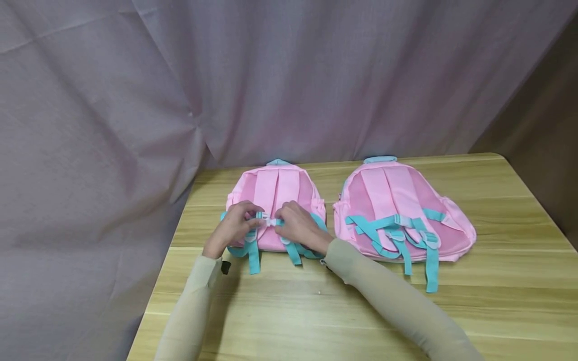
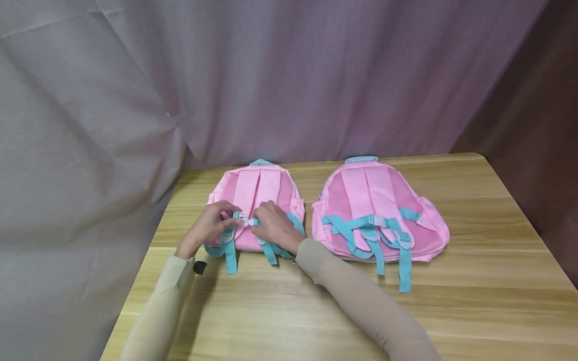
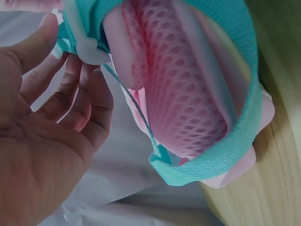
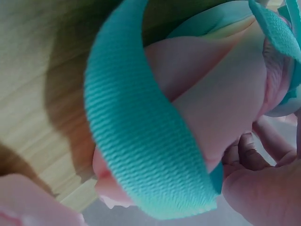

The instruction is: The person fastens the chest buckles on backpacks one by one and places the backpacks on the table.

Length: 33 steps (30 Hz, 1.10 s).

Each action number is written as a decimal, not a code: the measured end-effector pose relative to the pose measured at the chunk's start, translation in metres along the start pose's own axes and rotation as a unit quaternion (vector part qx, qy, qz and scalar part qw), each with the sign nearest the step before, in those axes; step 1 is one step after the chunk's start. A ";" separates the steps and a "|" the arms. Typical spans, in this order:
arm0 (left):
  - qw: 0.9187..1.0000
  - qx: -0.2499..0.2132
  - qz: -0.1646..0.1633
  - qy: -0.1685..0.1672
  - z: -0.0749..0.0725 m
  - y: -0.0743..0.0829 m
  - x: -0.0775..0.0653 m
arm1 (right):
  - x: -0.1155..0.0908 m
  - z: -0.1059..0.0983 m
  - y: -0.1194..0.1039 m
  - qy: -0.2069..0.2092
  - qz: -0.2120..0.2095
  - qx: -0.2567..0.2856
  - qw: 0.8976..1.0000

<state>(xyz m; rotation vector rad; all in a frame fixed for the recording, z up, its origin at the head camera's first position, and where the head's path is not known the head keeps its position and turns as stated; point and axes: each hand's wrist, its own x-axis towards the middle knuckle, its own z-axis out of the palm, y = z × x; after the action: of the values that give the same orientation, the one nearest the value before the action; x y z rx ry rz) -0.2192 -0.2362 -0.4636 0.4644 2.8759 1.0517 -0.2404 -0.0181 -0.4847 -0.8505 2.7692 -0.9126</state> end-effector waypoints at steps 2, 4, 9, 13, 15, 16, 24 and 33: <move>1.000 -0.001 0.003 0.007 0.000 -0.001 0.000 | -0.001 -0.001 0.001 0.006 0.002 0.001 1.000; 1.000 -0.003 0.007 0.012 0.000 -0.001 0.000 | -0.003 -0.003 0.001 0.014 0.004 0.001 1.000; 1.000 -0.005 0.013 0.019 0.001 -0.001 0.001 | -0.006 -0.007 0.001 0.024 0.009 -0.003 1.000; 1.000 -0.010 0.012 0.023 0.002 0.001 0.001 | -0.008 -0.009 0.001 0.035 0.003 -0.003 0.999; 1.000 -0.013 0.012 0.025 0.002 0.001 0.001 | -0.008 -0.009 0.002 0.044 -0.003 -0.002 0.999; 1.000 -0.015 0.011 0.025 0.002 0.001 0.001 | -0.009 -0.009 0.002 0.048 -0.004 -0.001 0.999; 0.999 -0.020 0.009 0.026 0.004 0.001 0.001 | -0.010 -0.011 0.004 0.060 0.000 -0.001 0.998; 0.999 -0.019 0.009 0.036 0.006 0.002 0.004 | -0.012 -0.014 0.004 0.067 -0.016 0.005 0.998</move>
<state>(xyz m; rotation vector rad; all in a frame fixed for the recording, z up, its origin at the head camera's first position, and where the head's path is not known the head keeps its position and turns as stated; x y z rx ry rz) -0.2214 -0.2295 -0.4666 0.4611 2.9126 1.1459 -0.2360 -0.0020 -0.4769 -0.8638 2.8694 -1.0246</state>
